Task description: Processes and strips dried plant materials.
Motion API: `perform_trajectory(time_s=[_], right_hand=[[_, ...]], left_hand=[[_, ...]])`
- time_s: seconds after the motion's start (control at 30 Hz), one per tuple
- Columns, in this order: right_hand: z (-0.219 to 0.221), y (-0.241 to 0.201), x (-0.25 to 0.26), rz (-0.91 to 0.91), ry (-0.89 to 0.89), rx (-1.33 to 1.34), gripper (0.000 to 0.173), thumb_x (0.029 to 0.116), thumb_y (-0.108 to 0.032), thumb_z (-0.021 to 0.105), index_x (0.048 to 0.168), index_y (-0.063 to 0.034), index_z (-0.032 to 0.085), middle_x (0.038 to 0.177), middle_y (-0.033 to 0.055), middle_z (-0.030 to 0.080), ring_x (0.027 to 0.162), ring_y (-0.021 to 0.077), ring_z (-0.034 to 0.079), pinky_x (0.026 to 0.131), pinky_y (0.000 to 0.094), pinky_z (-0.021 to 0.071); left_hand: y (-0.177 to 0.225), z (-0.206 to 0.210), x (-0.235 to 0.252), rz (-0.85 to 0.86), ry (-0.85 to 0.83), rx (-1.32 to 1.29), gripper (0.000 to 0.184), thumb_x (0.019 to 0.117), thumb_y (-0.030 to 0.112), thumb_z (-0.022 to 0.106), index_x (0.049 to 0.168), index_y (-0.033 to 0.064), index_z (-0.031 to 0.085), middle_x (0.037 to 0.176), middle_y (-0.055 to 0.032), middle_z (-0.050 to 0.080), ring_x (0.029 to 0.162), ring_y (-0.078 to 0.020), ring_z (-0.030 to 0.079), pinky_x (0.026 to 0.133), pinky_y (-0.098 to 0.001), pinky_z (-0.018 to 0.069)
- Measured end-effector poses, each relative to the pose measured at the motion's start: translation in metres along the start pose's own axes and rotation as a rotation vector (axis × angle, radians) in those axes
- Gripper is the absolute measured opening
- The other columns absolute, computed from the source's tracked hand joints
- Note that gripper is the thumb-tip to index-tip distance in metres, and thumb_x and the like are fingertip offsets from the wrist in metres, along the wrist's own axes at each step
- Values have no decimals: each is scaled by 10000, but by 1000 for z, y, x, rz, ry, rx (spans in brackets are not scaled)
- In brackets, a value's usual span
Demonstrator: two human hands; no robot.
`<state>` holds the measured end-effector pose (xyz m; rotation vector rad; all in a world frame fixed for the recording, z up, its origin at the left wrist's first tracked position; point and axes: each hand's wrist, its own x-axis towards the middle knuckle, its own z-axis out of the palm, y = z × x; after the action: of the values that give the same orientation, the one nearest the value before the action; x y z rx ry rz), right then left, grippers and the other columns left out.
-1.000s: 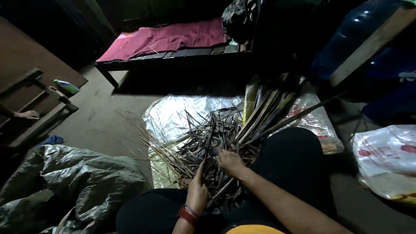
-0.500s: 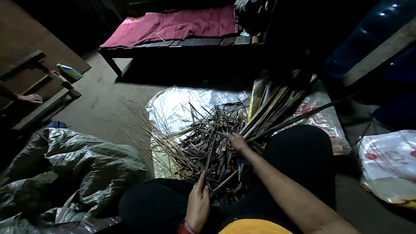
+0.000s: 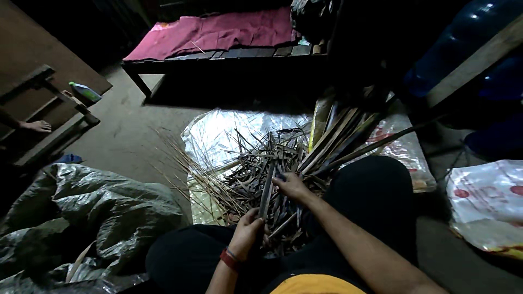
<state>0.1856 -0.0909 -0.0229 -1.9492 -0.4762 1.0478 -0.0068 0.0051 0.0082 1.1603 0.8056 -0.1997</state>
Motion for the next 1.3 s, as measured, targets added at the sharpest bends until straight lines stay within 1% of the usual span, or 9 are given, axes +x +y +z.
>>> perform_trajectory(time_s=[0.07, 0.13, 0.23, 0.33, 0.77, 0.93, 1.07, 1.13, 1.3], right_hand=[[1, -5, -10, -4, -82, -304, 537, 1097, -427, 478, 1299, 57, 596, 1183, 273, 654, 1116, 389, 639, 1005, 568, 471], [9, -17, -28, 36, -209, -514, 643, 1116, -506, 324, 1460, 13, 486, 1296, 299, 628, 1248, 452, 603, 1062, 630, 436], [22, -29, -45, 38, -298, -674, 537, 1139, -397, 297, 1482, -21, 471, 1285, 272, 641, 1256, 435, 603, 1053, 608, 445], [28, -35, -48, 48, -255, -734, 509, 1139, -380, 312, 1443, -28, 519, 1308, 254, 637, 1263, 415, 603, 1049, 584, 453], [-10, -17, 17, 257, 118, -625, 513, 1136, -362, 323, 1416, -4, 561, 1370, 269, 614, 1321, 422, 567, 1090, 601, 416], [-13, -29, -5, 133, 21, -424, 498, 1141, -325, 334, 1372, 38, 585, 1328, 297, 618, 1286, 442, 578, 1088, 610, 419], [13, -24, -42, 16, -246, -444, 480, 1135, -340, 364, 1346, 7, 619, 1250, 271, 656, 1201, 418, 625, 1041, 605, 450], [21, -13, -47, -14, -302, -487, 463, 1133, -347, 362, 1322, -23, 634, 1216, 248, 676, 1183, 404, 638, 1023, 609, 458], [23, -7, -37, -28, -208, -619, 494, 1131, -370, 356, 1402, -27, 588, 1277, 253, 662, 1246, 416, 616, 1062, 598, 442]], left_hand=[[-2, 1, 7, 42, 104, 173, 358, 1055, 29, 448, 1409, -5, 487, 820, -73, 620, 581, -112, 591, 552, -271, 535], [-6, -2, 15, 102, 203, 385, 375, 1049, 62, 475, 1416, 3, 520, 955, -105, 646, 687, -129, 606, 647, -307, 532], [-5, -2, 20, 144, 266, 565, 393, 1043, 50, 504, 1428, -21, 534, 1201, -192, 675, 956, -218, 691, 878, -392, 561], [-6, 1, 19, 170, 317, 660, 443, 1003, -16, 505, 1446, -22, 534, 1266, -212, 672, 1105, -263, 681, 1002, -420, 515], [-13, 13, -5, 139, 258, 589, 526, 1009, -40, 421, 1529, 34, 452, 1426, -195, 589, 1301, -254, 588, 1112, -414, 439], [-13, 1, 3, 81, 250, 295, 465, 1118, 169, 360, 1557, 17, 381, 1463, -216, 525, 1197, -243, 589, 999, -400, 469], [-9, 3, 19, -25, 352, 64, 381, 1140, 213, 325, 1340, 4, 573, 804, -32, 575, 568, -64, 494, 510, -215, 419], [-9, 3, 24, -92, 336, 26, 328, 1133, 214, 358, 1157, -5, 601, 694, -7, 518, 497, -57, 442, 458, -202, 383], [-6, 6, 21, -75, 284, 8, 268, 1118, 187, 414, 1056, -5, 591, 633, 22, 444, 461, -48, 378, 438, -194, 341]])
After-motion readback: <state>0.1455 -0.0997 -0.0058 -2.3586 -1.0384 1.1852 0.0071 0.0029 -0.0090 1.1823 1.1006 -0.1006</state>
